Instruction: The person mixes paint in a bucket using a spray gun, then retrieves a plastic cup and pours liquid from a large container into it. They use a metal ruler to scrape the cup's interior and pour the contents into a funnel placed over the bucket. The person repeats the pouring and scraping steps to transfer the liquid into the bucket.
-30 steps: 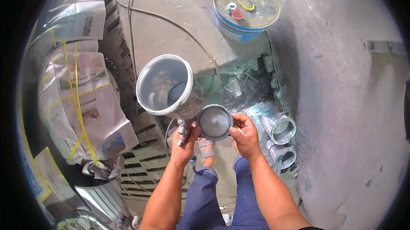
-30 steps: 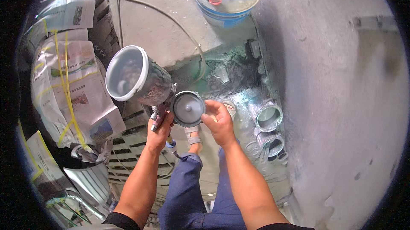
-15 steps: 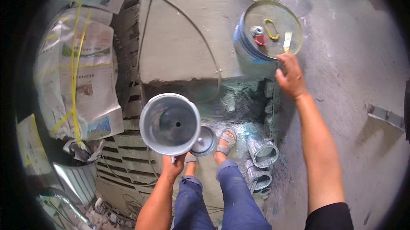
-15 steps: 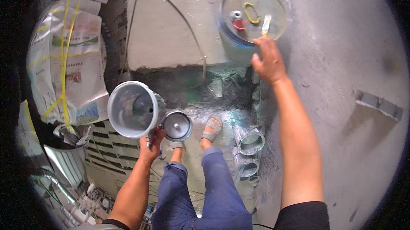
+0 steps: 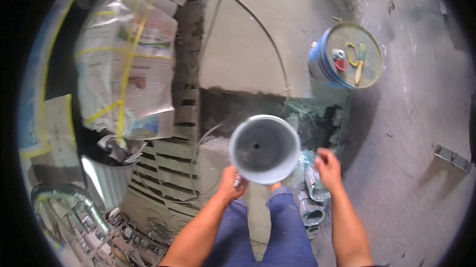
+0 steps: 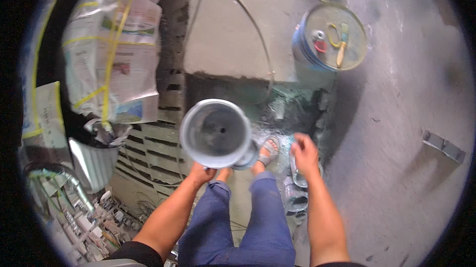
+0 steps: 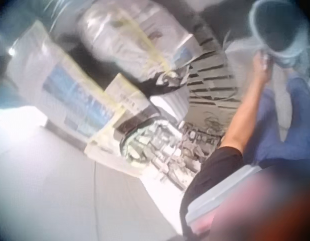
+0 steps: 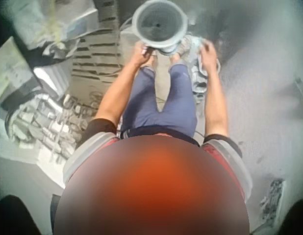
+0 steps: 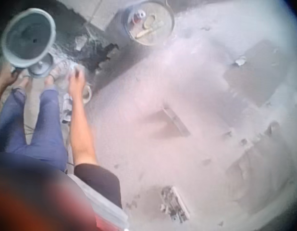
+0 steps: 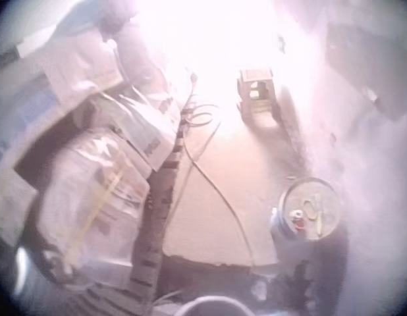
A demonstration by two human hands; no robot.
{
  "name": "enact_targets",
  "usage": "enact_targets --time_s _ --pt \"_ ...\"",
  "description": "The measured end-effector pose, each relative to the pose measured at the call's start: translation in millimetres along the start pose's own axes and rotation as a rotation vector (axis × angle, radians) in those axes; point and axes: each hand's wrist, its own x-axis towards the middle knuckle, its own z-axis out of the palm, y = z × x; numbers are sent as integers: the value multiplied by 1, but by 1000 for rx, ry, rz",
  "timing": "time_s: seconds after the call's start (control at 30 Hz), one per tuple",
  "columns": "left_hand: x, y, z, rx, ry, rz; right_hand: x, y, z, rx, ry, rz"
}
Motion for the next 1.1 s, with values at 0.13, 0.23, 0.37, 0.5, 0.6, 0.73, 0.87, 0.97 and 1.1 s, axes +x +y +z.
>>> enact_targets --time_s 0.13,0.23,0.37,0.5,0.6,0.73,0.87,0.97,1.1 --pt "-7 14 -15 -51 -72 -4 -90 -29 65 733 -1 205" --pt "-23 46 -35 -127 -32 -37 -137 -69 95 1014 27 203" --pt "-57 44 -61 -97 -124 -5 -195 -105 126 1172 41 135" --pt "-92 67 -79 -102 -223 63 -252 -121 148 1186 236 98" --pt "-118 69 -76 -144 -329 114 -294 -130 158 1206 316 63" --pt "-162 114 -87 -245 -488 152 -350 -128 166 1219 390 -46" --pt "-221 102 -82 -263 -480 370 -419 -130 173 1218 414 -152" --pt "-272 107 -85 -271 -532 385 -467 -105 177 1191 479 -237" --pt "-352 86 -86 -220 -500 459 -547 -42 182 1137 593 -282"
